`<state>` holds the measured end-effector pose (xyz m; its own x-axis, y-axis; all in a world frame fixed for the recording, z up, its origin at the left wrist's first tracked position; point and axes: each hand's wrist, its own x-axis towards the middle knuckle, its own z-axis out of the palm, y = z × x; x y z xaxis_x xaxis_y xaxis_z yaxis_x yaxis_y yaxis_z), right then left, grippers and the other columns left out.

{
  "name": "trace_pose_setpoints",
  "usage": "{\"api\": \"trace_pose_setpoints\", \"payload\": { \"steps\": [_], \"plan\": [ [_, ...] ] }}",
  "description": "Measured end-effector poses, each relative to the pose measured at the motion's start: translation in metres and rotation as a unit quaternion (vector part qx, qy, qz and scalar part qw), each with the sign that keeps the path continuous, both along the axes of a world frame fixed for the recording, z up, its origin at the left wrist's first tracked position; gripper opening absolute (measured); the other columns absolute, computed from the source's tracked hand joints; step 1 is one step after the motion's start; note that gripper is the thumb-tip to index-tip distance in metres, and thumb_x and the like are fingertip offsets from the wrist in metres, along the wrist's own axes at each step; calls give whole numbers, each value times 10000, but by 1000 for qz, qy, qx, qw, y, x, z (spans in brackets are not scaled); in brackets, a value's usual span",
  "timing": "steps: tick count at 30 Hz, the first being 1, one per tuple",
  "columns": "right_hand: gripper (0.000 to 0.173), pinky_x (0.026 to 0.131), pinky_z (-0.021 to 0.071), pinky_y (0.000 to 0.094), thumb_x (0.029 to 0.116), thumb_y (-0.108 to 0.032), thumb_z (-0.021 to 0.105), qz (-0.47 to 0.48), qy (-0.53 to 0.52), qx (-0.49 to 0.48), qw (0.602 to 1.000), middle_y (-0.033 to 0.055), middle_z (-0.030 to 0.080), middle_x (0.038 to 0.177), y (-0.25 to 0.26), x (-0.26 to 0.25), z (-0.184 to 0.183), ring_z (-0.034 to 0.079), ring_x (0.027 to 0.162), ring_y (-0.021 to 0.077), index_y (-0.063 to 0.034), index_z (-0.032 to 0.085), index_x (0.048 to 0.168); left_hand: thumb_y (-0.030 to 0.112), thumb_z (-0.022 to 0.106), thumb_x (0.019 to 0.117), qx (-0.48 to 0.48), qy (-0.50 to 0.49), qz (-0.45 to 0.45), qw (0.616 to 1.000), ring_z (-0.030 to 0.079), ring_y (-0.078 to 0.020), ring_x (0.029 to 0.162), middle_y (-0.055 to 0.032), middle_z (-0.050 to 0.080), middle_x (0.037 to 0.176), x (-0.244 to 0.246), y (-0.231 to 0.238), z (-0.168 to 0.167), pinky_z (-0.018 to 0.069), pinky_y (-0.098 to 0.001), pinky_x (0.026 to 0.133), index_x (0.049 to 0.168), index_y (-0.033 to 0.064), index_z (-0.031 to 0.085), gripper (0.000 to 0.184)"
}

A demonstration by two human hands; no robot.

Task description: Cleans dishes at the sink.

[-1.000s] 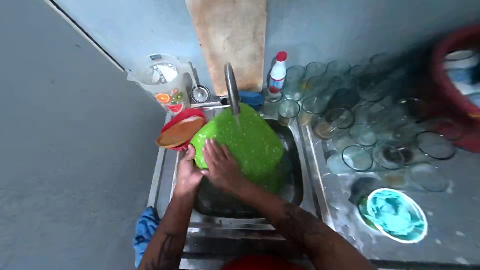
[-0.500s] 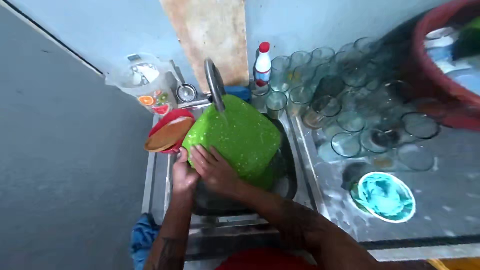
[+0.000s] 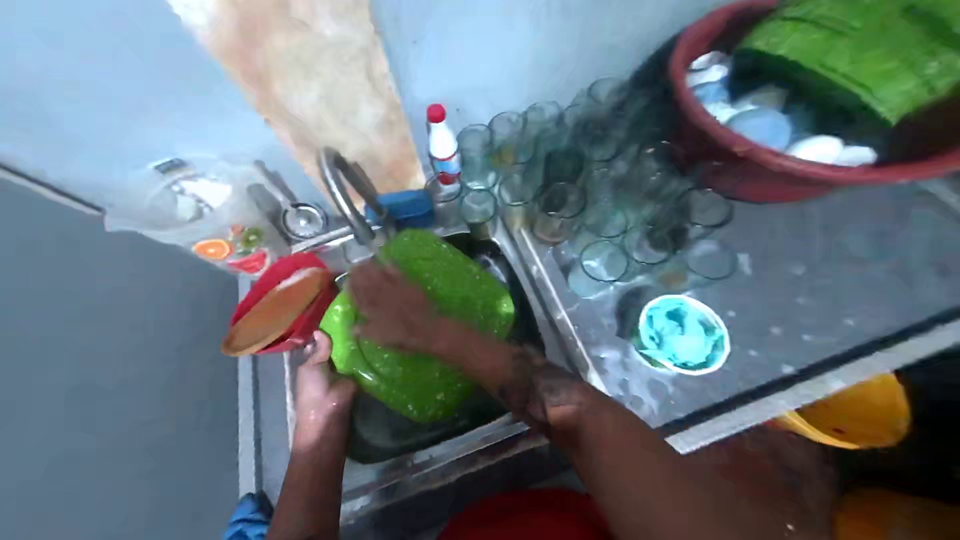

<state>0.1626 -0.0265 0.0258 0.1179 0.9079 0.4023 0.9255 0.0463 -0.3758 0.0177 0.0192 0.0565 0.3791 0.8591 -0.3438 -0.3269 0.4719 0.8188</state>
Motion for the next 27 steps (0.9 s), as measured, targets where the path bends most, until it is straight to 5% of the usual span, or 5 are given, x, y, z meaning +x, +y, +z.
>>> {"api": "trace_pose_setpoints", "payload": {
  "steps": [6, 11, 15, 19, 27],
  "plan": [
    [930, 1253, 271, 495, 809, -556, 803, 186, -78, -64, 977, 141, 410, 1620, -130, -16, -6, 348, 1525, 297, -36, 482, 1509, 327, 271, 1122, -37, 44, -31, 998, 683, -139, 928, -31, 667, 1021, -25, 3, 2, 608, -396, 802, 1273, 107, 480, 339],
    [373, 1166, 422, 501, 1008, 0, 507, 99, -120, 1, 988, 212, 561, 1480, -177, 51, 5, 526, 1391, 386, 29, 600, 1368, 226, 331, 1114, -37, 127, -75, 988, 661, -99, 914, -7, 652, 1031, -37, -9, 7, 592, -335, 787, 1294, 100, 484, 268],
    [260, 930, 578, 493, 984, -15, 570, 74, -108, -37, 991, 164, 721, 1213, -190, 57, 82, 698, 1139, 350, -28, 685, 1217, 236, 365, 1101, -63, 152, -120, 979, 677, -100, 743, -15, 678, 860, -35, -8, 1, 592, -294, 636, 1110, 86, 549, 238],
    [212, 708, 568, 549, 951, -2, 624, 7, -24, -68, 997, 187, 735, 952, -213, 69, 159, 725, 833, 375, -4, 702, 1148, 284, 308, 1103, -113, 140, -143, 973, 727, -187, 913, -88, 712, 1017, -10, -13, 8, 612, -343, 801, 1189, 52, 521, 326],
    [266, 782, 534, 492, 1061, -144, 484, -171, -136, 66, 974, 197, 714, 926, -313, 193, 294, 705, 856, 328, 29, 667, 1146, 189, 381, 1092, -38, 160, -194, 967, 712, -134, 773, -31, 700, 884, 73, -54, 34, 615, -300, 724, 1106, 64, 570, 227]
  ]
}}
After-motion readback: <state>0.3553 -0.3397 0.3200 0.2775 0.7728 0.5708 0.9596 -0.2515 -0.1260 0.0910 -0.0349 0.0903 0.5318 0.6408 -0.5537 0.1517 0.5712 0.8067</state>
